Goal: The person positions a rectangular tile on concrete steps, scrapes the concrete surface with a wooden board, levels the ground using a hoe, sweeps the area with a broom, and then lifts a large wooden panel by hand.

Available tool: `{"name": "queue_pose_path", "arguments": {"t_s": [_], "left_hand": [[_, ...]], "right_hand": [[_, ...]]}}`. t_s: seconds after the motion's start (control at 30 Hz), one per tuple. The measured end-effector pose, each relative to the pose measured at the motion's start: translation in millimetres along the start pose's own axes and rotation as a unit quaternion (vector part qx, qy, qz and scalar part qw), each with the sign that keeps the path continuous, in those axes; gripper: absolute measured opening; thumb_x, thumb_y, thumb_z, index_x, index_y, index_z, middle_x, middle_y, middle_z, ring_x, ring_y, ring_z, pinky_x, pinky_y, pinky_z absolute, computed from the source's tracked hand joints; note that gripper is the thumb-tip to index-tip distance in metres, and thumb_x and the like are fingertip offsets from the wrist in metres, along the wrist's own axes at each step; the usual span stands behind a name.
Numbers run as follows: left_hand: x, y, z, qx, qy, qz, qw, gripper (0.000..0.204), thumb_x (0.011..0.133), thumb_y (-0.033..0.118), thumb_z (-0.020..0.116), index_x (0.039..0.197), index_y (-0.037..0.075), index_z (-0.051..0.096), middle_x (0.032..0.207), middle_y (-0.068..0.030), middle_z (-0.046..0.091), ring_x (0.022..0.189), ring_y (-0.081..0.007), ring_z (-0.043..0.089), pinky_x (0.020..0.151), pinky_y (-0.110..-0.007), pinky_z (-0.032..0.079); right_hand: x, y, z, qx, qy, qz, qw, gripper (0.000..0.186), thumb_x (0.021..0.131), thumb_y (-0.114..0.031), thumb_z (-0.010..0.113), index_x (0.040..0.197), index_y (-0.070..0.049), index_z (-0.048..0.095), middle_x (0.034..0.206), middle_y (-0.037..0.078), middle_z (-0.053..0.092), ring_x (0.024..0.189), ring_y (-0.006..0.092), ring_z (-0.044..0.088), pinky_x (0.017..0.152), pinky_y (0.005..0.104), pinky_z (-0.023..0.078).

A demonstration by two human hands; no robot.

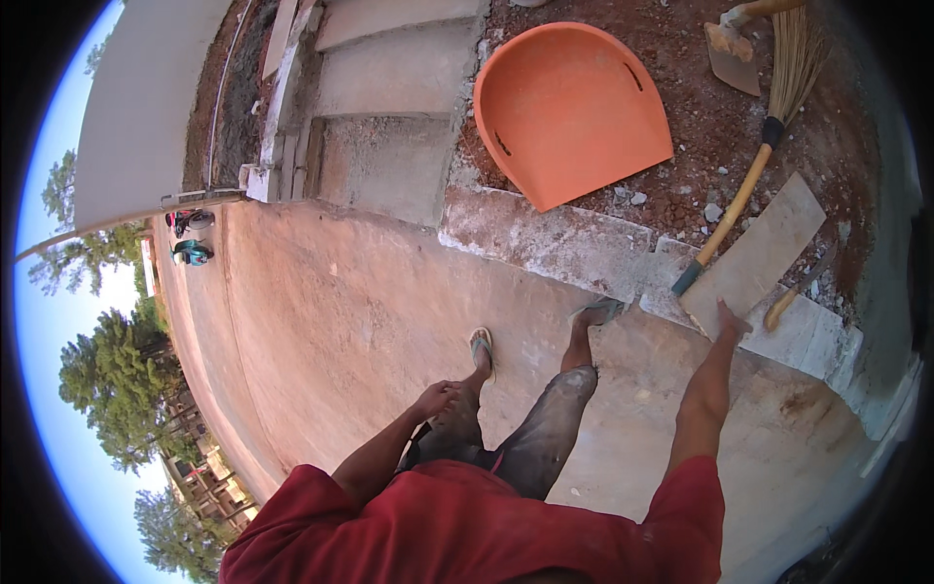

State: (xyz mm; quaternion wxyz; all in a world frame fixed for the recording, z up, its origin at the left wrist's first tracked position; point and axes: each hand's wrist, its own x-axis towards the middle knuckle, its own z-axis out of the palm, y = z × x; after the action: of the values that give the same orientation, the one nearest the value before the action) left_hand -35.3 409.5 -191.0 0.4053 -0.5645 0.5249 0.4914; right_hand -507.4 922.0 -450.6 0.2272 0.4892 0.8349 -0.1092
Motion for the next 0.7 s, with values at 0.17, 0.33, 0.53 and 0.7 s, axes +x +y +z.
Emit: {"name": "queue_pose_path", "arguments": {"t_s": [0.17, 0.33, 0.53, 0.7], "left_hand": [[34, -43, -8, 0.115, -0.037, 0.15, 0.981, 0.039, 0.097, 0.029, 0.058, 0.131, 0.01, 0.055, 0.109, -0.0055, 0.065, 0.092, -0.0167, 0.065, 0.078, -0.033, 0.053], [12, 13, -15, -0.084, -0.177, 0.221, 0.955, 0.047, 0.096, 0.038, 0.062, 0.131, 0.007, 0.054, 0.116, -0.007, 0.066, 0.102, -0.0191, 0.064, 0.087, -0.034, 0.052], [-19, -31, -112, -0.526, -0.246, 0.244, 0.776, 0.053, 0.094, 0.038, 0.066, 0.132, 0.004, 0.054, 0.124, -0.0103, 0.064, 0.111, -0.0239, 0.063, 0.095, -0.039, 0.051], [-42, -101, -280, -0.725, 0.126, 0.263, 0.624, 0.046, 0.088, 0.022, 0.074, 0.124, 0.0, 0.057, 0.119, -0.0113, 0.065, 0.103, -0.024, 0.066, 0.089, -0.039, 0.055]], "right_hand": [[-73, 42, -31, 0.482, -0.108, -0.225, 0.84, 0.047, 0.089, -0.012, 0.071, 0.13, 0.004, 0.055, 0.119, 0.012, 0.065, 0.108, 0.0242, 0.06, 0.099, 0.0368, 0.046], [-290, 95, -67, 0.354, 0.008, -0.35, 0.867, 0.05, 0.093, -0.013, 0.068, 0.137, -0.002, 0.048, 0.128, 0.014, 0.061, 0.108, 0.0254, 0.062, 0.092, 0.0371, 0.052], [-674, 147, 31, 0.461, -0.357, -0.334, 0.741, 0.057, 0.093, -0.012, 0.068, 0.142, -0.001, 0.04, 0.133, 0.011, 0.056, 0.118, 0.0223, 0.055, 0.102, 0.036, 0.044], [-910, 130, 134, 0.401, -0.488, -0.311, 0.711, 0.044, 0.096, -0.013, 0.064, 0.135, 0.0, 0.047, 0.127, 0.01, 0.058, 0.114, 0.0186, 0.054, 0.1, 0.0322, 0.042]]}}
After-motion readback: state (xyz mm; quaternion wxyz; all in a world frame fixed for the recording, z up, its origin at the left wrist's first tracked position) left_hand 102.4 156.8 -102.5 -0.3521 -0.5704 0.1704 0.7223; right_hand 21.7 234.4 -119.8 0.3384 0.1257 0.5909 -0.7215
